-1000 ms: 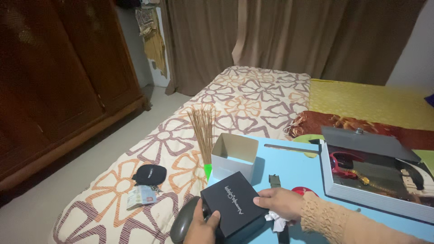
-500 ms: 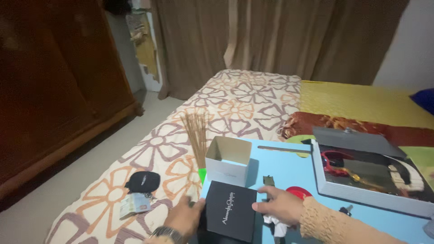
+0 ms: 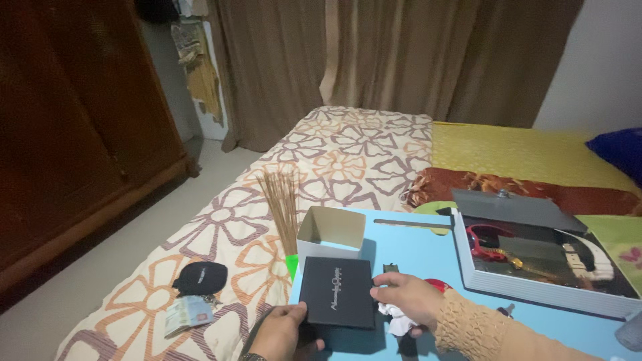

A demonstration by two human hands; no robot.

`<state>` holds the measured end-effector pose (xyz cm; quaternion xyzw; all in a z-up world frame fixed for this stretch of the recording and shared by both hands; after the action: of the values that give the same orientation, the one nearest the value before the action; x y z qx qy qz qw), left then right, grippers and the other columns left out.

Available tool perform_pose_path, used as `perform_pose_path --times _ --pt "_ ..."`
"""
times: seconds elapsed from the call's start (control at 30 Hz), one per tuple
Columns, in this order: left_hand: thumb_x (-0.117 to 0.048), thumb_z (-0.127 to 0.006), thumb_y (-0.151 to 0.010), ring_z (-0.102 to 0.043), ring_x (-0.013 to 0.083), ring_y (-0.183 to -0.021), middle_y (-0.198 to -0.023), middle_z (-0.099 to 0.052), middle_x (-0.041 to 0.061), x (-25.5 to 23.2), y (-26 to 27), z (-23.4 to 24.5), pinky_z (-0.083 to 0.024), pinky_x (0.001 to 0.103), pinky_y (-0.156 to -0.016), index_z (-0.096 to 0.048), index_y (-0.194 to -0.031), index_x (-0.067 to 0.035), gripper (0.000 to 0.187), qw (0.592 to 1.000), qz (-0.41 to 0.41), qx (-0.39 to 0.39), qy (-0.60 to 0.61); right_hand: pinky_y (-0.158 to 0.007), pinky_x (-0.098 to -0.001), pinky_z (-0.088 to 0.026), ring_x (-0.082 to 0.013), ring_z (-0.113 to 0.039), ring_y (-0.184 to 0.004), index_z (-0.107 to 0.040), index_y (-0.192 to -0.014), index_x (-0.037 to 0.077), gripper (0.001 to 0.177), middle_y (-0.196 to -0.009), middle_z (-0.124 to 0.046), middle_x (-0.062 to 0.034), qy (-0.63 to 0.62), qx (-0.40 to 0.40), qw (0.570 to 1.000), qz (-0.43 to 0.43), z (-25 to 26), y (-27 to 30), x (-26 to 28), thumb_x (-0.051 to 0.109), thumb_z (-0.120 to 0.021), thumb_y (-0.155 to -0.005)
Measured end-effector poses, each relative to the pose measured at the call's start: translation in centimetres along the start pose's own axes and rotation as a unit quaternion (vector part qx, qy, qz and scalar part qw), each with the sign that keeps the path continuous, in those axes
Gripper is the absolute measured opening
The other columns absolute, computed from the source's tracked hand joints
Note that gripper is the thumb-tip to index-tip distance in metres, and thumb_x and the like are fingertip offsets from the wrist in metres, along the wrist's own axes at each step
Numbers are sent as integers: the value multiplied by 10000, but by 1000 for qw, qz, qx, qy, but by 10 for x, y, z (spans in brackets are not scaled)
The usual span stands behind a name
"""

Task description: The person wipes a white watch with a cloth, places it in a black box, then wipes a silver bracelet and a beaded bracelet before putting them in a silver case. Finally, the person puts on a dark green smartwatch and adjusts the strap.

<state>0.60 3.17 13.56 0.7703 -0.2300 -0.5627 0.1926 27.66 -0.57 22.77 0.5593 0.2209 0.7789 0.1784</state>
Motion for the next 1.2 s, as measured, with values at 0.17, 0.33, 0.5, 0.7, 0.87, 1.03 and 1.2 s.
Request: perform_pose_path --times 0.17,0.33,0.5,0.7,0.87,1.03,1.2 --pt "-221 -736 -901 -679 342 -1026 -1150 -637 152 -20 26 -7 -603 500 -855 -478 -1438 -88 610 964 -105 -179 -169 -349 -291 -354 -124 -586 -484 -591 -1363 162 442 -834 -773 -42 -91 -5 995 30 33 6 -23 291 -616 -941" --pt "-199 -787 -771 -529 441 -1221 -1364 -574 262 -56 102 -51 -419 481 -974 -566 -1445 -101 716 732 -463 -319 -383 -336 -256 -275 -96 -486 -443 -716 -1256 80 363 -700 -651 -27 -188 -95 978 9 116 46 -91 235 -611 -945" --pt "-92 -666 -820 -589 315 -1191 -1205 -701 91 -57 147 -134 -429 431 -1017 -693 -1172 -156 359 761 -530 -12 -374 -533 -349 -466 -217 -622 -648 -693 -1243 119 359 -853 -678 -116 -181 -183 960 -108 167 95 -153 353 -544 -1014" --pt "-67 -620 -884 -592 307 -1200 -1216 -681 110 -33 167 -211 -459 422 -1004 -733 -1071 -123 225 721 -502 217 -426 -713 -303 -576 -172 -686 -852 -718 -1216 105 297 -1139 -683 -39 -25 -101 983 154 155 128 -156 211 -533 -1010" --pt "-147 -576 -970 -653 230 -956 -1029 -711 93 -2 136 -253 -508 363 -859 -725 -1147 -154 231 871 -210 254 -364 -631 -362 -545 -216 -669 -707 -706 -1150 72 257 -839 -680 -110 -309 -80 948 -1 126 138 -121 101 -571 -934" --pt "-194 -508 -969 -598 189 -871 -1104 -728 35 -5 112 -289 -478 338 -744 -718 -1237 -131 346 991 18 133 -12 -604 -273 -484 -118 -582 -674 -739 -980 17 186 -784 -636 -20 -195 -50 966 160 123 170 -41 148 -615 -936" --pt "-155 -483 -977 -678 275 -926 -1156 -714 170 -7 113 -317 -592 371 -809 -639 -1296 -23 379 977 -29 134 167 -707 -259 -521 -71 -591 -765 -678 -884 45 124 -816 -656 3 6 -64 932 357 104 203 -4 161 -721 -895"
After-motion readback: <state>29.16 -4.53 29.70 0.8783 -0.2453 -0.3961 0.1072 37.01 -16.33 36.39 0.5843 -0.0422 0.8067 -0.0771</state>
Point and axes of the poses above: each hand's wrist, its own y-axis away from the middle knuckle, its own z-axis out of the back of the hand, x = y × z, the point moved 4 cm from there along -y, towards the middle knuckle
